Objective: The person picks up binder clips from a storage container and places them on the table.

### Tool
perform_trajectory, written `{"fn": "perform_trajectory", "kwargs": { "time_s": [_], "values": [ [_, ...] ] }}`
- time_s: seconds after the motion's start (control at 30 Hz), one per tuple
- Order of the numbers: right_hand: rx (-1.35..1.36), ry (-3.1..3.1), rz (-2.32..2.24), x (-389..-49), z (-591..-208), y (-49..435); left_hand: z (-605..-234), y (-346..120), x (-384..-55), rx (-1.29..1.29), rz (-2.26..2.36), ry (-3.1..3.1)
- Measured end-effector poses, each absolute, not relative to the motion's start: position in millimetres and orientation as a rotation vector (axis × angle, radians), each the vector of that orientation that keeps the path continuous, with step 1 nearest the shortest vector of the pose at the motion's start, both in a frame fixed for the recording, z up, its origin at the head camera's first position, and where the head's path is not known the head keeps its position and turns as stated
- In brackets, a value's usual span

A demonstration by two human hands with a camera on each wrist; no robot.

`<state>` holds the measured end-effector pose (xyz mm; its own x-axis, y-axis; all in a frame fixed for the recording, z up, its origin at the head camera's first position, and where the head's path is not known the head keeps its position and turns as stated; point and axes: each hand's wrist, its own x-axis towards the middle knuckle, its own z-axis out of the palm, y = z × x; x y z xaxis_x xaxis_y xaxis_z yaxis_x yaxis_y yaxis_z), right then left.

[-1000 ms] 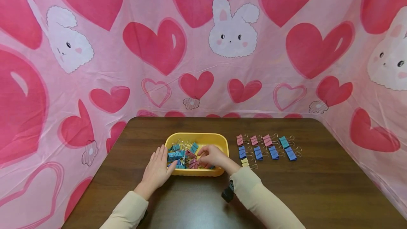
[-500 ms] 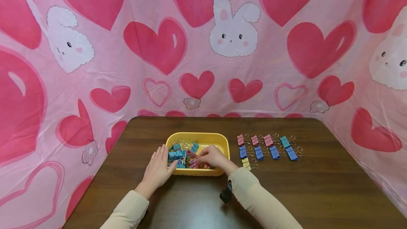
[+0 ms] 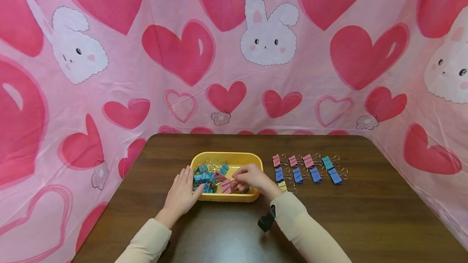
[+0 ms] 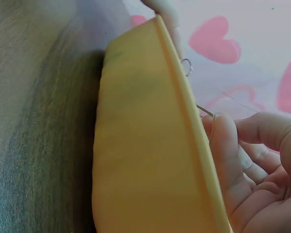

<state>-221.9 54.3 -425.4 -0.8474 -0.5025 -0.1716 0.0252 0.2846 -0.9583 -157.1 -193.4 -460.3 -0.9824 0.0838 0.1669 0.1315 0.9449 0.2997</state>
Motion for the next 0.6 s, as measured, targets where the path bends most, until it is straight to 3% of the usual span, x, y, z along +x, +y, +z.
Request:
{"fn": "perform_trajectory", "kwargs": {
  "time_s": [0.6],
  "values": [
    [-0.37, 1.969, -1.896, -223, -409, 83, -458, -192, -157, -0.151, -0.467, -2.95]
  ]
}}
